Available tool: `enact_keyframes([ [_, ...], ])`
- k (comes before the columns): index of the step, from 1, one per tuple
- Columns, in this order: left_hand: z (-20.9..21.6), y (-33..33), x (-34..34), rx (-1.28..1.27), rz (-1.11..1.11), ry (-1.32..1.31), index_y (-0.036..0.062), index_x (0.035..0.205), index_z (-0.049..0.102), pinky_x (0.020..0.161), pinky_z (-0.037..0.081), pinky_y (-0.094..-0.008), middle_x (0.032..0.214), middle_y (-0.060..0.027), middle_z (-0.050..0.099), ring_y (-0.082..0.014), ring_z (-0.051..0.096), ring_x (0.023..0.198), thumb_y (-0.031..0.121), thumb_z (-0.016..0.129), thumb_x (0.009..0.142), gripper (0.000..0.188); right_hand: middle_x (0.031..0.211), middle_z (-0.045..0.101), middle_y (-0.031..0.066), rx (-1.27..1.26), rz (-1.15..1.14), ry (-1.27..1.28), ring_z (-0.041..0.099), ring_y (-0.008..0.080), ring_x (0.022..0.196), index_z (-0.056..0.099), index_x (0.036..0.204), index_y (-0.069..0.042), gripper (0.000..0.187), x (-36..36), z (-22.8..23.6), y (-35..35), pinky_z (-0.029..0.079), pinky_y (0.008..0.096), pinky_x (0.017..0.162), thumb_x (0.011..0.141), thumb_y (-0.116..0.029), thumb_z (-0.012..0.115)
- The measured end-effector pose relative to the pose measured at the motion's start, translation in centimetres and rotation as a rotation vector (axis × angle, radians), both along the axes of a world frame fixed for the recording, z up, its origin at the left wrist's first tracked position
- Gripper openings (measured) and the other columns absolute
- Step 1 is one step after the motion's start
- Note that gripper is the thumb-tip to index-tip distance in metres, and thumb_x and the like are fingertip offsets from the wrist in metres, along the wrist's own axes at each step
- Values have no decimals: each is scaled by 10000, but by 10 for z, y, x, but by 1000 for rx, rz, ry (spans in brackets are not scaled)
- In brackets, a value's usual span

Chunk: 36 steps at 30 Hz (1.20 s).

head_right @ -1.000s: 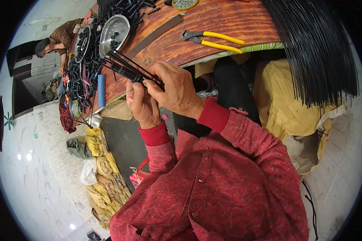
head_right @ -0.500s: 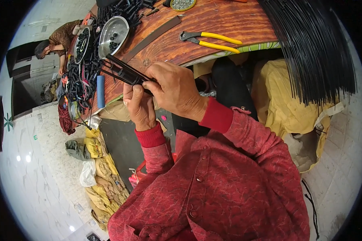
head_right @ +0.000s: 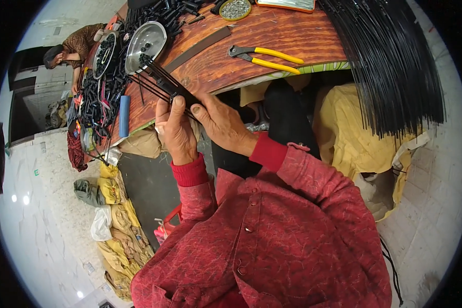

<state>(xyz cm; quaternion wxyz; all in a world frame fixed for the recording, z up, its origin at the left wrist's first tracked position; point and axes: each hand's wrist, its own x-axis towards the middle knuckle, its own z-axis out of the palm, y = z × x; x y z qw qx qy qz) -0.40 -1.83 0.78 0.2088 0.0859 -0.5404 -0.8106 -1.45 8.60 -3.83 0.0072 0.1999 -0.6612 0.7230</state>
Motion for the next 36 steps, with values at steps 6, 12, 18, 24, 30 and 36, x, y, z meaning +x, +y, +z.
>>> enact_keyframes([
  [6, 16, 5, 6, -140, 35, -82, -12, 1166, 571, 521, 471, -199, 904, -39, 642, -84, 578, 673, 15, 695, 870, 322, 835, 576, 21, -90, 302, -309, 557, 120, 721, 442, 1372, -33, 498, 0, 8, 2, 470, 277, 658, 1058, -411, 364],
  [12, 7, -12, 7, -122, -79, 18, -46, 1277, 518, 633, 527, -251, 1022, -87, 633, -126, 616, 773, 21, 689, 873, 444, 682, 457, -20, -394, 471, -484, 400, 57, 548, 545, 1033, -42, 474, -17, -2, 3, 322, 207, 490, 1028, -495, 405],
  [18, 10, -34, 2, -77, -168, 3, -63, 1353, 471, 821, 522, -304, 1106, -123, 638, -172, 632, 949, 80, 700, 877, 547, 657, 419, -25, -537, 793, -645, 346, 45, 511, 557, 1070, -21, 522, -32, -4, 7, 286, 193, 462, 1020, -514, 393],
  [24, 7, -58, -8, -79, -336, -23, -69, 1331, 494, 899, 486, -304, 1172, -149, 633, -188, 625, 992, 200, 748, 841, 615, 611, 376, -32, -711, 1202, -843, 304, 44, 467, 572, 1019, -45, 523, -39, -15, 4, 257, 197, 433, 1006, -536, 392],
  [30, 20, -60, -4, -135, -521, -83, -87, 1270, 560, 881, 515, -324, 1105, -171, 675, -212, 668, 924, 251, 805, 777, 646, 590, 357, -46, -833, 1488, -917, 276, 34, 438, 559, 1071, -66, 506, -37, -24, -1, 238, 201, 407, 1011, -535, 377],
  [36, 7, -60, -2, -147, -402, -26, -75, 1221, 596, 836, 504, -264, 1048, -107, 682, -150, 637, 919, 171, 786, 792, 530, 707, 496, -2, -647, 1245, -886, 432, 90, 538, 585, 1076, -67, 535, -34, -19, 2, 383, 238, 531, 1014, -551, 367],
])
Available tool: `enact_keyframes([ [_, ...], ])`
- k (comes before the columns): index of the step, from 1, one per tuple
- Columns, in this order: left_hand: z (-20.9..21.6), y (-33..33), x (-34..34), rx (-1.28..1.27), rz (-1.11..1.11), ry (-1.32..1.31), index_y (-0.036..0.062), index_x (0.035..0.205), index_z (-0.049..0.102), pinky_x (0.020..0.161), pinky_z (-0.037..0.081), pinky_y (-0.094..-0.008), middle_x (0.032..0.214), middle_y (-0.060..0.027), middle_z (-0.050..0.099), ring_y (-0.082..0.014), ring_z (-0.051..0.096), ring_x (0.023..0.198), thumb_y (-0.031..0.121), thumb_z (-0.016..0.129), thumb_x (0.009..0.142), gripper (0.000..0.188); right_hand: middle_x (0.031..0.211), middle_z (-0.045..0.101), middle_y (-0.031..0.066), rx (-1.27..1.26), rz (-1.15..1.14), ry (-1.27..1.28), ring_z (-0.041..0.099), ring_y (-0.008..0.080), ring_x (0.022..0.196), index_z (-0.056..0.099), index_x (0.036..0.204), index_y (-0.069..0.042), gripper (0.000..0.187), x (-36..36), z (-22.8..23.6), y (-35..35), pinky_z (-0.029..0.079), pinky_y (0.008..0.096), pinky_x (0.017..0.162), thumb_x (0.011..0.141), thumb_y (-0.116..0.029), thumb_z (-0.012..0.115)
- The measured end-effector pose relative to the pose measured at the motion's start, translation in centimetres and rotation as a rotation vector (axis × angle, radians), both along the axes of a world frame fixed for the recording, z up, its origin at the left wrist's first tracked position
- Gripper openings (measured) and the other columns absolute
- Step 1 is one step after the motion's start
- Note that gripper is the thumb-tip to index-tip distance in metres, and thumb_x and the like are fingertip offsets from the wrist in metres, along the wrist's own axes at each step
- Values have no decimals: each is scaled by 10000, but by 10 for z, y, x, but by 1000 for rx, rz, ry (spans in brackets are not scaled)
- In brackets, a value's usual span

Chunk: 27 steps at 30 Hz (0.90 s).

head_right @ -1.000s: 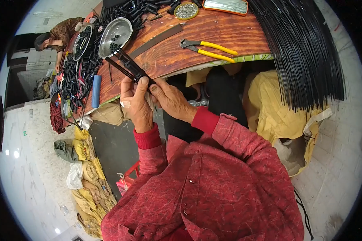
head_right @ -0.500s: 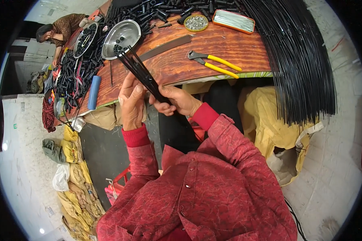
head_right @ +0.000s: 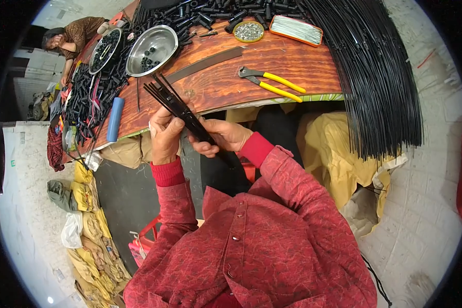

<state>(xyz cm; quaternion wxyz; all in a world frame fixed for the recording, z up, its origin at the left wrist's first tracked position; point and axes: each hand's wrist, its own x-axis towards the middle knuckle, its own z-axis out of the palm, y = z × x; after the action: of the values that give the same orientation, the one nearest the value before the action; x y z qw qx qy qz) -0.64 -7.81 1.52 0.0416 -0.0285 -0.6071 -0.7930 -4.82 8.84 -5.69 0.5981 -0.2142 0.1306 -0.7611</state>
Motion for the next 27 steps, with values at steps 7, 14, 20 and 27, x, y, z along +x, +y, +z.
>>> enact_keyframes([
  [7, -1, 1, 7, 63, -19, -11, -63, 1215, 602, 883, 491, -273, 1081, -84, 675, -152, 633, 966, 169, 778, 806, 502, 925, 583, 39, 397, -467, 411, 581, 139, 797, 569, 1104, -31, 509, 11, 35, 17, 484, 287, 746, 1016, -509, 417],
  [14, -3, 7, 11, 31, 57, 54, -47, 1211, 605, 786, 483, -237, 1059, -63, 676, -109, 623, 897, 153, 767, 814, 473, 898, 573, -10, 580, -947, 762, 531, 53, 810, 591, 1019, -25, 209, 19, 58, 19, 456, 216, 729, 920, -181, 688],
  [20, -3, 7, 18, 63, 45, 55, -43, 1209, 610, 764, 472, -227, 1044, -62, 680, -111, 624, 888, 142, 761, 818, 458, 815, 564, -21, 576, -1025, 829, 532, 47, 744, 612, 890, -11, 169, 24, 72, 24, 463, 218, 682, 868, -125, 736],
  [27, -2, 6, 17, 57, 50, 41, -70, 1201, 603, 854, 508, -284, 1059, -94, 677, -162, 647, 924, 79, 741, 820, 432, 796, 599, 23, 606, -1153, 1004, 577, 62, 671, 622, 835, -10, 173, 32, 79, 24, 464, 218, 573, 812, -87, 775],
])
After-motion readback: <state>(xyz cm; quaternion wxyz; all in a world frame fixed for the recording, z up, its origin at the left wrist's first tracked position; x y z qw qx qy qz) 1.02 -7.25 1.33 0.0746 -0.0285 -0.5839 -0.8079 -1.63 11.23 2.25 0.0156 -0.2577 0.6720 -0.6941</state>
